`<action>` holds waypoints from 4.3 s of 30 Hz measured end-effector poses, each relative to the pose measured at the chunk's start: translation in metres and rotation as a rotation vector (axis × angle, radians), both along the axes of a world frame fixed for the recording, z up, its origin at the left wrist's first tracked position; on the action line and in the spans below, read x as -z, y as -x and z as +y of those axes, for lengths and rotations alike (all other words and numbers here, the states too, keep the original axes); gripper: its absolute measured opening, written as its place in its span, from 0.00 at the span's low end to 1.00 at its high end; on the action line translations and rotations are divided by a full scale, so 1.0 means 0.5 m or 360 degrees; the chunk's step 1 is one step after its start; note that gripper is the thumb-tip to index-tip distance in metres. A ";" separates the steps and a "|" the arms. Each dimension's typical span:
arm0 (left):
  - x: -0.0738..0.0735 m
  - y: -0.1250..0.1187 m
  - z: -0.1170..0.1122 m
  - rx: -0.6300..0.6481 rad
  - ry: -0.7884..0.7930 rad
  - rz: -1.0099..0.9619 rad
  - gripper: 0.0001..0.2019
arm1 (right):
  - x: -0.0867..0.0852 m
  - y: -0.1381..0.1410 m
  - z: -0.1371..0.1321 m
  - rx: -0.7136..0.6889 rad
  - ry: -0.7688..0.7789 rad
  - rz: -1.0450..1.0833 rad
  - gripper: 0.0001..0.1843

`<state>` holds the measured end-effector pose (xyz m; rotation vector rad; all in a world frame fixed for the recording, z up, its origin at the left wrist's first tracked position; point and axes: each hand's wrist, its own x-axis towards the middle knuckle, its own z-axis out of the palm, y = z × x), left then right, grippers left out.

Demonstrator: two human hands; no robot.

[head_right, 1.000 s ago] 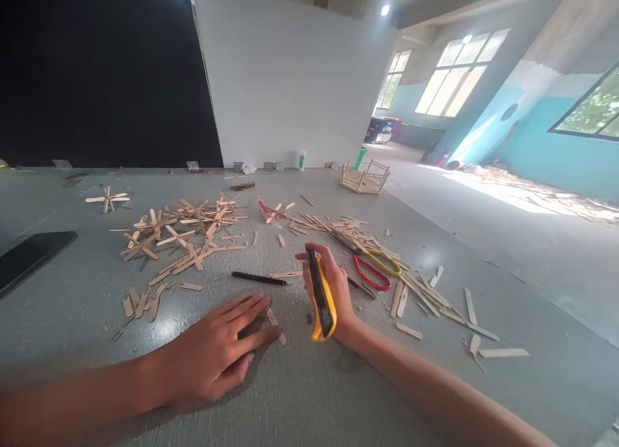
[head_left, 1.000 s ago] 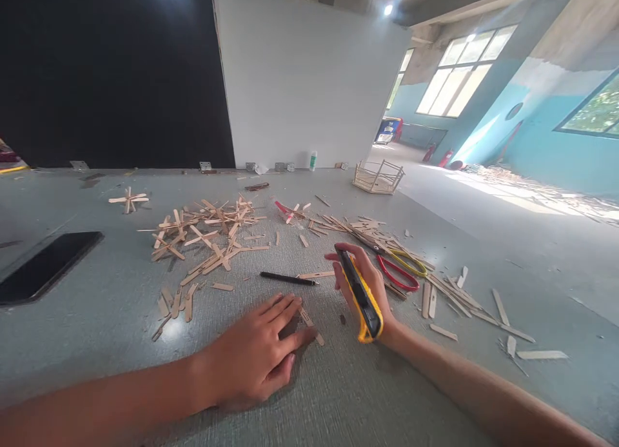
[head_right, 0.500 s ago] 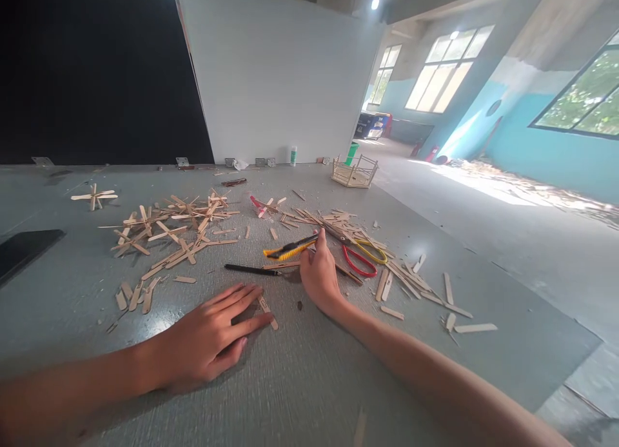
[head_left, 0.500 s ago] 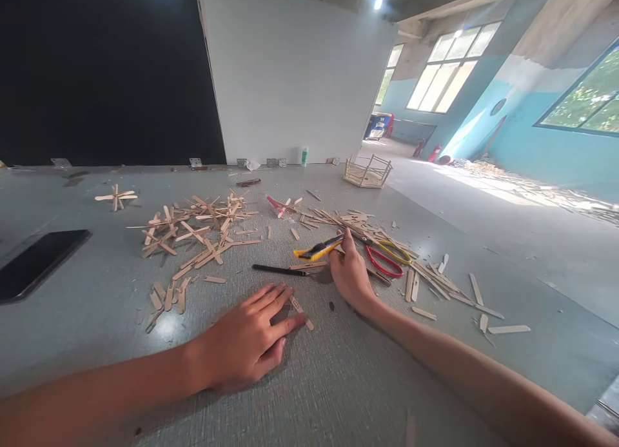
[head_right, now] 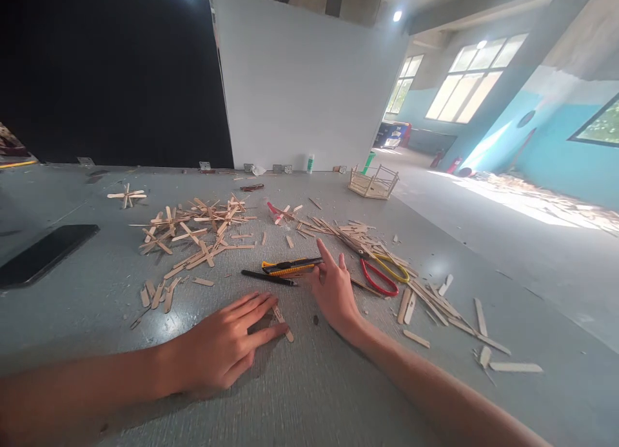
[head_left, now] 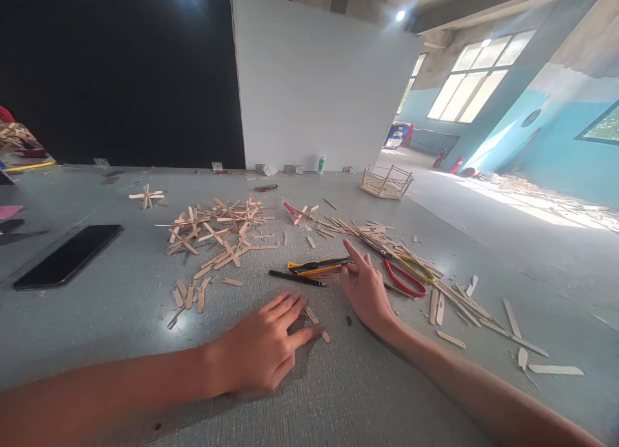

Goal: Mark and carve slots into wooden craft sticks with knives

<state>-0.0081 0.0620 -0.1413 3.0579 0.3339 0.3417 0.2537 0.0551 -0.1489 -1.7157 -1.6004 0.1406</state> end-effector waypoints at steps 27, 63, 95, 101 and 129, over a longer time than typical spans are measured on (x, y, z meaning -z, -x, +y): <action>-0.006 -0.013 0.002 -0.0267 0.0354 -0.0113 0.17 | -0.066 -0.130 -0.004 -0.0021 0.0374 -0.0575 0.07; -0.019 -0.004 0.015 -0.0809 0.1749 -0.0435 0.22 | -0.020 -0.033 -0.110 -0.1127 -0.0278 -0.0991 0.22; -0.004 -0.009 0.013 -0.0731 0.1326 -0.0244 0.19 | -0.057 -0.010 -0.099 -0.1216 -0.0207 -0.1464 0.23; -0.005 -0.015 0.014 -0.0774 0.1273 -0.0224 0.18 | -0.061 0.008 -0.112 -0.1116 -0.0281 -0.1576 0.23; 0.002 -0.010 0.016 -0.0755 0.1204 -0.0307 0.17 | -0.097 0.114 -0.176 -0.0680 -0.0290 -0.2164 0.24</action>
